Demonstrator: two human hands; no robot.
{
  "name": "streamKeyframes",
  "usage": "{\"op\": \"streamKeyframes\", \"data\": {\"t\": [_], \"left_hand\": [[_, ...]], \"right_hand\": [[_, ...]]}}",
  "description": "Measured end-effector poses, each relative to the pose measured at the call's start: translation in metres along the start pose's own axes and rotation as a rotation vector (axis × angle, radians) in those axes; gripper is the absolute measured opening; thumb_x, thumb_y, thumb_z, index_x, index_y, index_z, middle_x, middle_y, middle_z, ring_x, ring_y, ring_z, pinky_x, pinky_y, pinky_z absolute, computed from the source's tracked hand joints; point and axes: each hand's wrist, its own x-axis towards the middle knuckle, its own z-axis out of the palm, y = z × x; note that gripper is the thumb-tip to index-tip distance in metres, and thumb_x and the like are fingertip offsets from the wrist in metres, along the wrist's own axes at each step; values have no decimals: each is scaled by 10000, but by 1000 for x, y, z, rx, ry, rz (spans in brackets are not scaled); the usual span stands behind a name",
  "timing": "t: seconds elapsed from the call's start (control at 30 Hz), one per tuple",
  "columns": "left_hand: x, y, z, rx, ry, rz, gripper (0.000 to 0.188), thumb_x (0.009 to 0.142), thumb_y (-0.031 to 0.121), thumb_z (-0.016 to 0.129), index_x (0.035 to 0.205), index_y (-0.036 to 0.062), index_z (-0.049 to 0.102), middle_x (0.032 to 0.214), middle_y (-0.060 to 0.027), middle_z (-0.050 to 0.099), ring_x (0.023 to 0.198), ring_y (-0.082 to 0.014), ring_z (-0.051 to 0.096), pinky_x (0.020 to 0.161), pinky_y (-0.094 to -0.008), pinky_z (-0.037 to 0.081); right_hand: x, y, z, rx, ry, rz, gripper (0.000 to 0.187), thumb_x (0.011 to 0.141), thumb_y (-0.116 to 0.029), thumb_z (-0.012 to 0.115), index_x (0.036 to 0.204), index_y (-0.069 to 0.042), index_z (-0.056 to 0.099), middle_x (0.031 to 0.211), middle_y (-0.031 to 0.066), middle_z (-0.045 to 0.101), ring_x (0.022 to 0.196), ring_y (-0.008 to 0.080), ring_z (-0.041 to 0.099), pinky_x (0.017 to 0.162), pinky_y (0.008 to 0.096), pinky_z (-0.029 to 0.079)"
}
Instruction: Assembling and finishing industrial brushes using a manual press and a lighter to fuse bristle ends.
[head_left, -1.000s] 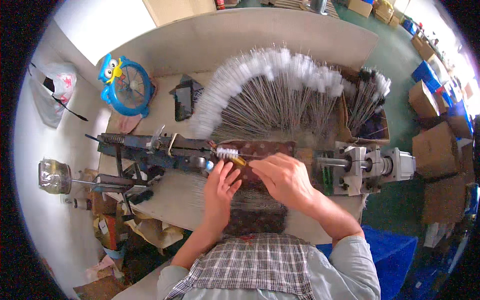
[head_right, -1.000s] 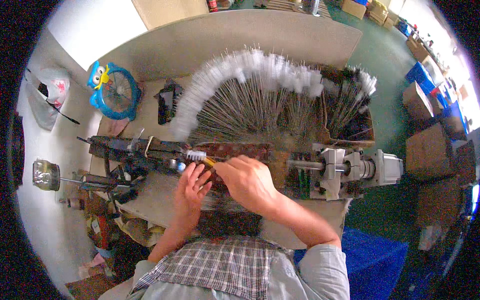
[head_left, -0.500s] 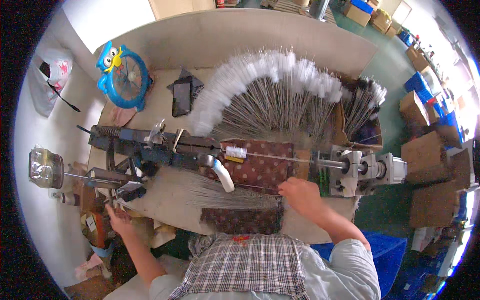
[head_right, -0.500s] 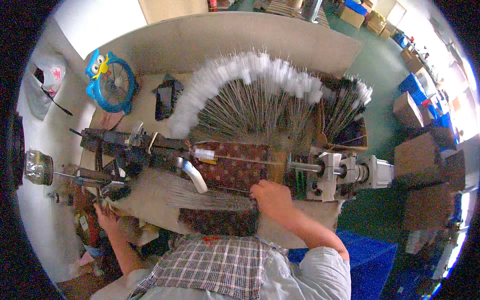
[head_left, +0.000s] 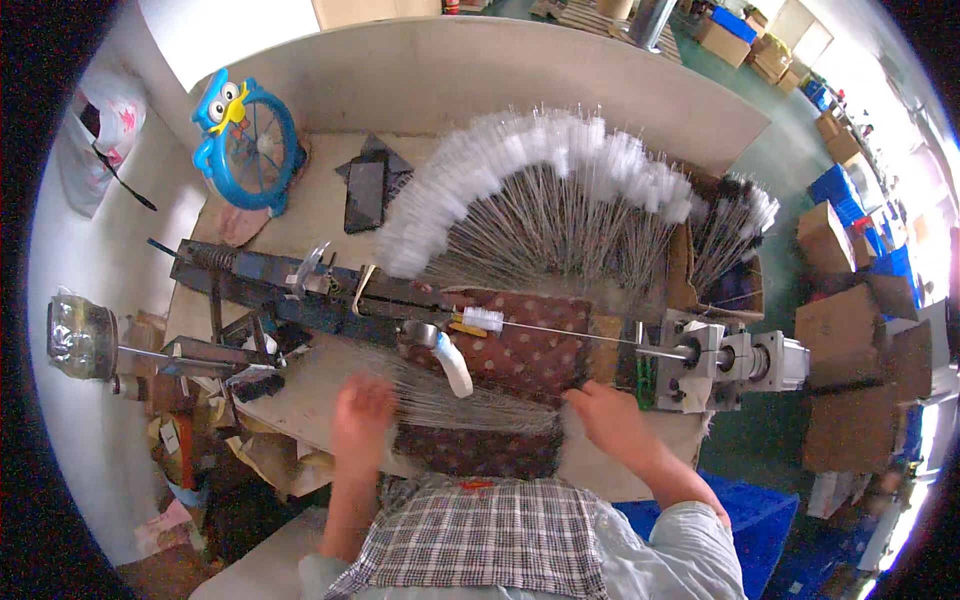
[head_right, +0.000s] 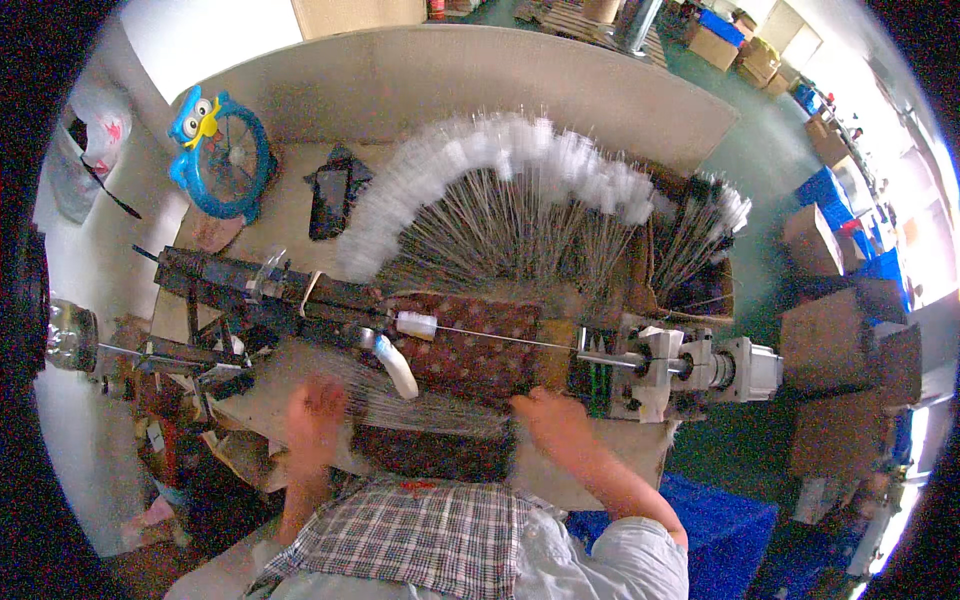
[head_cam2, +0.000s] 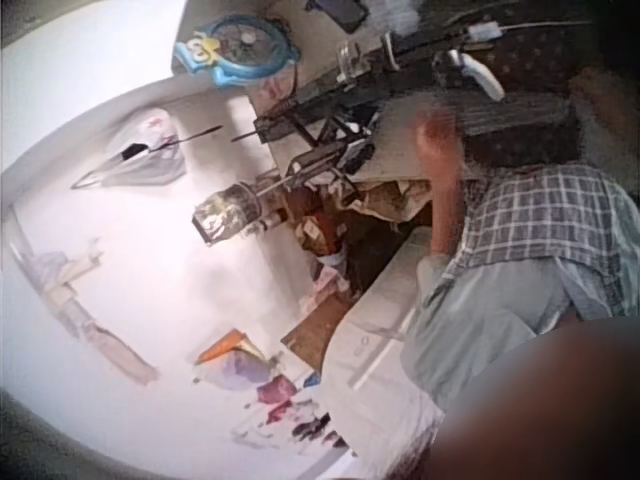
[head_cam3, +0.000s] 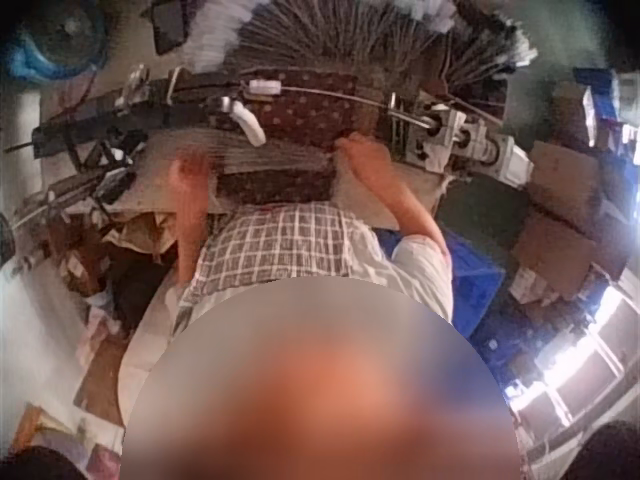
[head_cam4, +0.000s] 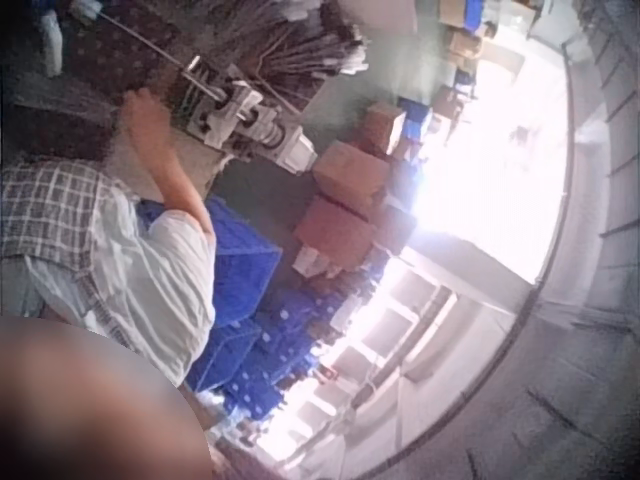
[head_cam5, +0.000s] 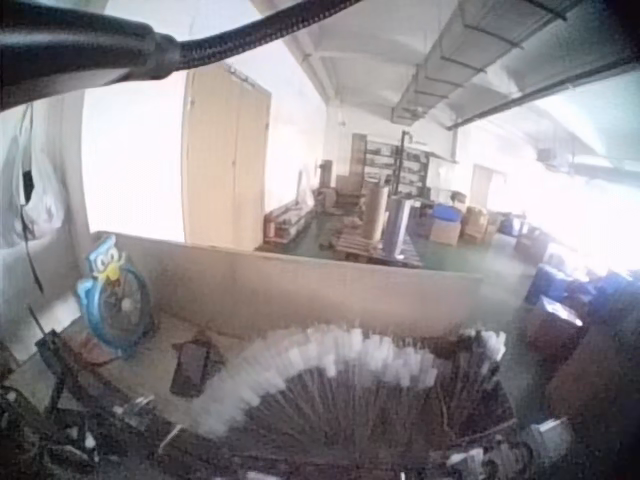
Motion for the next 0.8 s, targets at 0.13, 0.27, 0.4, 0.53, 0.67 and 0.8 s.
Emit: {"op": "streamKeyframes", "data": {"t": [0.13,0.27,0.4,0.53,0.67,0.8], "left_hand": [[-1,-50,68,816,-461,344,226,889,211,487,1070,76,493,926,-99,576,904,-250,573,777,-345,478],[-57,-12,156,-59,-401,-415,246,907,321,485,897,80,534,660,-17,531,569,-156,522,598,-300,452],[-49,71,139,-615,-457,-671,409,914,460,438,858,70,550,594,23,453,475,-93,414,539,-295,411],[-74,53,103,-109,-266,-247,439,946,415,356,865,33,556,575,-21,468,458,-117,418,549,-298,430],[-73,47,107,361,-676,-380,353,947,298,400,871,-7,561,639,-79,539,486,-140,471,590,-319,468],[-55,3,152,669,-1011,-67,198,890,160,534,959,-23,562,788,-99,592,612,-152,567,576,-289,472]], "right_hand": [[-2,-9,-1,24,-36,6,290,746,-34,541,1027,-97,578,880,101,559,801,306,594,632,415,499],[5,-12,4,65,-52,73,290,732,-31,549,1017,-81,563,891,119,552,799,318,594,642,418,497],[-6,-22,-19,-1,27,110,253,701,-22,548,951,-49,520,888,149,521,824,335,574,642,426,494],[-26,-7,-76,-103,223,124,249,688,-1,536,935,-29,545,858,157,523,800,349,541,645,426,456],[-20,7,-134,-32,696,111,166,752,75,545,896,11,598,815,131,596,715,295,575,660,325,477],[-5,9,-134,52,693,38,177,720,53,576,886,3,611,860,136,612,767,290,597,656,351,504]]}}
